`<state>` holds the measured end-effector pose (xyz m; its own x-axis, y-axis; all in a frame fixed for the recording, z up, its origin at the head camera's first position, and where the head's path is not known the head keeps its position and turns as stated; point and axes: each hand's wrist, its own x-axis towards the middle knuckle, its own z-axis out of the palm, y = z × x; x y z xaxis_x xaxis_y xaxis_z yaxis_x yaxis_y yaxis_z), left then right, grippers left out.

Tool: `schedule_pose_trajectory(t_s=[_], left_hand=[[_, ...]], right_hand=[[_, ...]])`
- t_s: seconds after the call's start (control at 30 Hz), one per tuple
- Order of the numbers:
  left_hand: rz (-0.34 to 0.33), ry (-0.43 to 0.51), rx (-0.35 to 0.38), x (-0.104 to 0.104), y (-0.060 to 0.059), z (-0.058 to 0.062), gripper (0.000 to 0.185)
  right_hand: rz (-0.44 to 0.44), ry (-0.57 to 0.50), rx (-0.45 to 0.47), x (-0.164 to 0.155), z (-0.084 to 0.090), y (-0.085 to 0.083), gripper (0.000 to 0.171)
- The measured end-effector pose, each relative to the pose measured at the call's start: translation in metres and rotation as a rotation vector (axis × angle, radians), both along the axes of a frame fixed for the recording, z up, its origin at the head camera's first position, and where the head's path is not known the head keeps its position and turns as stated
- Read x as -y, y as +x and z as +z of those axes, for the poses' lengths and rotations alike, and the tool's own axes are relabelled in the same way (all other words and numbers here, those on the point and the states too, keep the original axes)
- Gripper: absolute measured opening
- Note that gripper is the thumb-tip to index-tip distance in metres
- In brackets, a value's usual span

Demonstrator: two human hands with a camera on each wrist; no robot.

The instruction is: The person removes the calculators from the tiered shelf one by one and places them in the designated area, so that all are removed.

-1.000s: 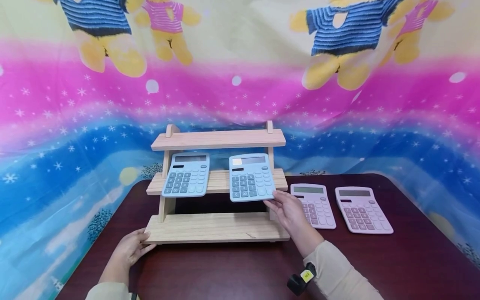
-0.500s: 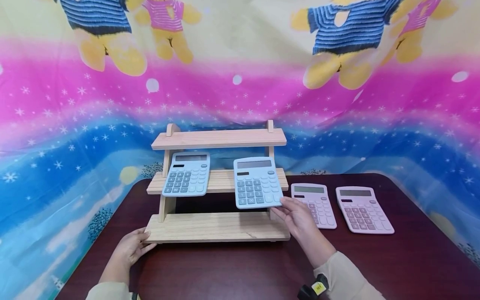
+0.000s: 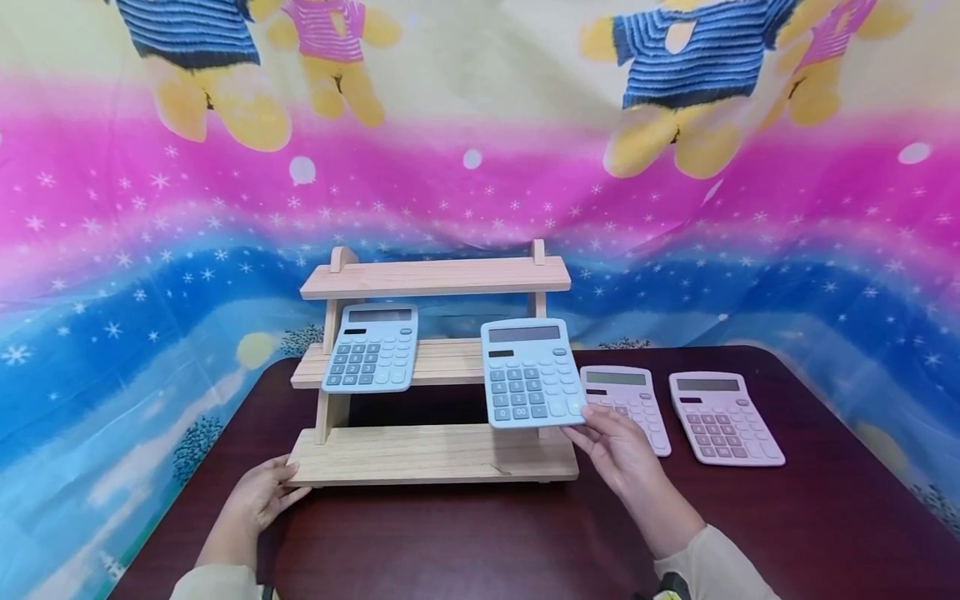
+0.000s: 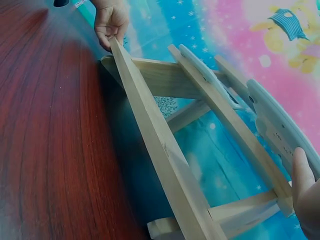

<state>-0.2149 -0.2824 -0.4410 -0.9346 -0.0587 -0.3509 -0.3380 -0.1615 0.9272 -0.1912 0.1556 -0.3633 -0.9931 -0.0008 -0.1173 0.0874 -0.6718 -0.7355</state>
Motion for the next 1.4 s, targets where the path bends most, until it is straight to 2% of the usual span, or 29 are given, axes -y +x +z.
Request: schedule_pose_trajectory(t_s=[0.13,0.3,0.77,1.07,1.4], left_hand=[[-0.002,-0.002,0.0,0.0,0.0,-0.001,0.055],[0.003,-0.015,0.004,0.001,-0.001,-0.001,0.055],[-0.011,-0.026,0.002,0.001,-0.002,-0.002,0.054],[-0.014,-0.031,0.001,0.002,-0.002,-0.001,0.055],[-0.02,-0.021,-0.004,0.0,0.0,0.003,0.055]], right_hand=[[0.007,-0.001,-0.032,-0.007,0.0,0.006,0.03],[0.059,-0.049,-0.109,-0.015,-0.001,0.014,0.024],[0.134,-0.086,-0.27,-0.036,-0.004,0.035,0.028],[0.194,-0.124,-0.302,-0.049,-0.006,0.043,0.033],[0.204,-0.143,-0.298,-0.058,-0.012,0.053,0.032]])
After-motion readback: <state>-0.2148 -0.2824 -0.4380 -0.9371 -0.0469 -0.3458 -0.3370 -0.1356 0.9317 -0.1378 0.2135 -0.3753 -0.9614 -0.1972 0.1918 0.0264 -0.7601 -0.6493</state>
